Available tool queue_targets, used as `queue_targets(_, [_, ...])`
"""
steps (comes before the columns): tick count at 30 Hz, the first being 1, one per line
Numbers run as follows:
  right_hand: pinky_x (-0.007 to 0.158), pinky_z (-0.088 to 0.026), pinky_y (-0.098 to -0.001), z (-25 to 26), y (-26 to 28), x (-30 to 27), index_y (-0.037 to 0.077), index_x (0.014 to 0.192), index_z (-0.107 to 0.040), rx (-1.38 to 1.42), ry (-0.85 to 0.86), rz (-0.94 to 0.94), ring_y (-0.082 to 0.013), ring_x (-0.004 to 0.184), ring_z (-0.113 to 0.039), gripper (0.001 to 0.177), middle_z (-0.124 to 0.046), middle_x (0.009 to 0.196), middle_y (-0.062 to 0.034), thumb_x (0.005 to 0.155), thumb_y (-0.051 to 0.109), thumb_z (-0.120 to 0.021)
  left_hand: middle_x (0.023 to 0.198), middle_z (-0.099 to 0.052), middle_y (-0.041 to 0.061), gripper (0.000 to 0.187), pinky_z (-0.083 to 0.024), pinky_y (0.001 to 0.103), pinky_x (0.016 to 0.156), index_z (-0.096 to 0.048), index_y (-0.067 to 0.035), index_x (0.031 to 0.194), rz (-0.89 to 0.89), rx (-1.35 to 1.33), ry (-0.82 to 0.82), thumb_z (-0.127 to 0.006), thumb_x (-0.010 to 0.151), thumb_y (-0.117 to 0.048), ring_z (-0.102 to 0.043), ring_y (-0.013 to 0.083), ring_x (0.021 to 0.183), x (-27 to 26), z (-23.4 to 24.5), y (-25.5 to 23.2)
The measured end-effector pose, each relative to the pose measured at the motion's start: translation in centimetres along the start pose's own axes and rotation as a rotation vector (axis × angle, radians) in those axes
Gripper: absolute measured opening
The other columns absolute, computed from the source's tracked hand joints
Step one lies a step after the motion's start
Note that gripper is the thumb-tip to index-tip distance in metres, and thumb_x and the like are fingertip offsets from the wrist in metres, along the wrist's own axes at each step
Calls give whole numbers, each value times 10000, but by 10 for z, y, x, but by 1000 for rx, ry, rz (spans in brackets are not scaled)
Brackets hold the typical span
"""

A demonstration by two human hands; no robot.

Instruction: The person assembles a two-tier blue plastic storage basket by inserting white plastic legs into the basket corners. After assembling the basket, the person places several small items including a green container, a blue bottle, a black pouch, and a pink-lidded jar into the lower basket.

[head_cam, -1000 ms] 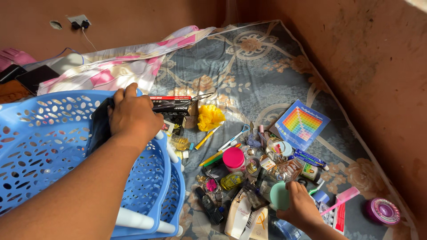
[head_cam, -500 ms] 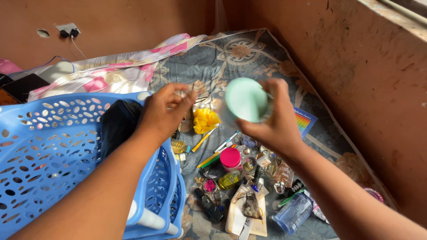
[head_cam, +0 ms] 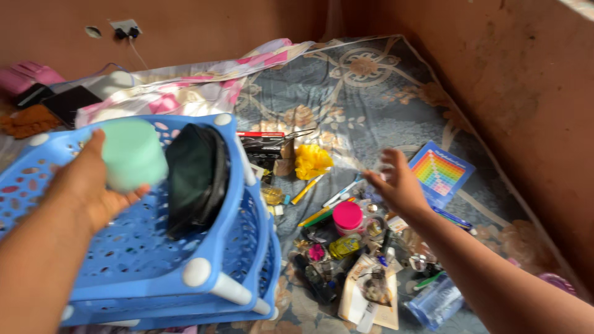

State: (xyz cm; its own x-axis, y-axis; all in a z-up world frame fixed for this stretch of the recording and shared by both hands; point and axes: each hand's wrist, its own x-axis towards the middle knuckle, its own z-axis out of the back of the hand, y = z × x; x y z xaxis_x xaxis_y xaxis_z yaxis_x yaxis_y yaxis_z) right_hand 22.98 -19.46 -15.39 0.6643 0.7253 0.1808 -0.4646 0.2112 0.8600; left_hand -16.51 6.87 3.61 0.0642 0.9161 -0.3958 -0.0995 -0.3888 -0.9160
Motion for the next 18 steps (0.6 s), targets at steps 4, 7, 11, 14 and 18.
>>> queue_targets(4, [810,-640,-457,-3,-58,-16,56,1438,-421,-5,23,-317,-294,1157,-669,657,-600,1346,-192,904,305,-710,1501,-480,136,577,-567,509,907,-474,-111,1456,45,69,-138,-425,1048,-516,-591,313,1267,10,10,37])
queue_targets(7, [860,-609,-438,-3,-85,-22,45,1432,-443,-68,58,-370,-304,1096,-723,654,-646,1301,-191,904,317,-716,1551,-394,141,608,-567,474,936,-428,-54,1488,-27,44,-96,-446,1038,-463,-537,298,1345,22,2,44])
queue_targets(11, [929,-576,-432,3,-114,-31,65,1430,-483,-290,93,-381,-311,1077,-746,707,-683,1279,-189,867,411,-736,1575,-400,124,585,-537,460,997,-434,-42,1490,-22,178,72,-526,1008,-359,-464,279,1425,30,-1,42])
queue_targets(14, [995,-535,-445,11,-136,-37,63,1422,-483,-409,109,-382,-339,1166,-677,784,-631,1337,-210,833,480,-789,1578,-425,93,633,-483,506,1086,-445,-112,1512,-20,328,46,-585,962,-390,-429,294,1434,27,-1,43])
queue_targets(18, [1082,-499,-454,25,-158,-53,143,1468,-460,-559,241,-437,-350,1283,-613,800,-597,1405,-197,832,501,-788,1508,-400,298,793,-365,505,1139,-415,49,1464,-862,852,-518,-816,868,-288,-421,468,1373,16,-26,48])
